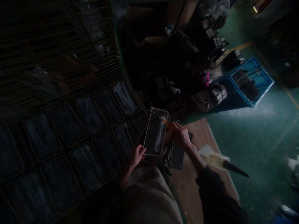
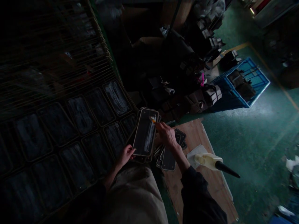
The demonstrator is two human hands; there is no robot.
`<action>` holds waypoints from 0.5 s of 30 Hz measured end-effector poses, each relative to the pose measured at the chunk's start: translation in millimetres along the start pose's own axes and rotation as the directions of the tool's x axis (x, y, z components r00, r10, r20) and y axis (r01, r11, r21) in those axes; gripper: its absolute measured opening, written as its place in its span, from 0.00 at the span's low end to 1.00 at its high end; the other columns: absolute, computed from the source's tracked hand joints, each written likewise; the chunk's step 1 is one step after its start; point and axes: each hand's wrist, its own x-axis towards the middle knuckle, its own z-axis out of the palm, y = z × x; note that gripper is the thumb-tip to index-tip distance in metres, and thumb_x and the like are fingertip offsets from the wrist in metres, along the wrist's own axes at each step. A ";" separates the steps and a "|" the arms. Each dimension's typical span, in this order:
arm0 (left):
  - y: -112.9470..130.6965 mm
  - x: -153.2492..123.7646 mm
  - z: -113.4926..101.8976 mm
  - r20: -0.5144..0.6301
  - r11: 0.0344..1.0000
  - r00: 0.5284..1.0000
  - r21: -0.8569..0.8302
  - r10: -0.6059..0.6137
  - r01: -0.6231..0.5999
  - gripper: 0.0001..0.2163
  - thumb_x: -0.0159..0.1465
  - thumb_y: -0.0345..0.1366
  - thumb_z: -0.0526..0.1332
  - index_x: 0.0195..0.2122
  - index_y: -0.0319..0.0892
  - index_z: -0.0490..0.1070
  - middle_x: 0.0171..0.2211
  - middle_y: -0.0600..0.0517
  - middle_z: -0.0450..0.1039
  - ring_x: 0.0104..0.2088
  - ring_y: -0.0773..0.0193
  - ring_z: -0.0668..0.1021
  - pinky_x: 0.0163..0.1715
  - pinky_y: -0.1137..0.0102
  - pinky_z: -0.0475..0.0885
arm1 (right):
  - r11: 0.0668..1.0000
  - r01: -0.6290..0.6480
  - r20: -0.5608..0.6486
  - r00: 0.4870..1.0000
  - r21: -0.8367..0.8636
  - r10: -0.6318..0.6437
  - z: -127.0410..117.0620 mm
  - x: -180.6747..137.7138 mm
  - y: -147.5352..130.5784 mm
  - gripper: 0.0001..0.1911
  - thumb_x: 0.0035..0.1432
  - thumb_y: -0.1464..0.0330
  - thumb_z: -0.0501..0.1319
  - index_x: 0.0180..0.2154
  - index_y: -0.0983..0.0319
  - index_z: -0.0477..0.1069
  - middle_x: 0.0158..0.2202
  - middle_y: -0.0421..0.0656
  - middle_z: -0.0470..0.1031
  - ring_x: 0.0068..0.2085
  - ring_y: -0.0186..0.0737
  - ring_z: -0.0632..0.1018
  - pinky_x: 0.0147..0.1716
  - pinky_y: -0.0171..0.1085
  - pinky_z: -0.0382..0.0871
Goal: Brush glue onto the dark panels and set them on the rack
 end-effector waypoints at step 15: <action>2.3 -5.4 -3.3 0.018 0.996 1.000 -0.090 -0.025 0.026 0.16 0.54 0.49 0.64 0.29 0.42 0.63 0.22 0.57 0.71 0.18 0.67 0.77 0.14 0.78 0.68 | 0.994 0.099 0.359 0.927 0.045 -0.108 37.5 -83.3 -52.9 0.12 0.68 0.69 0.50 0.47 0.59 0.69 0.34 0.41 0.72 0.31 0.34 0.73 0.29 0.31 0.60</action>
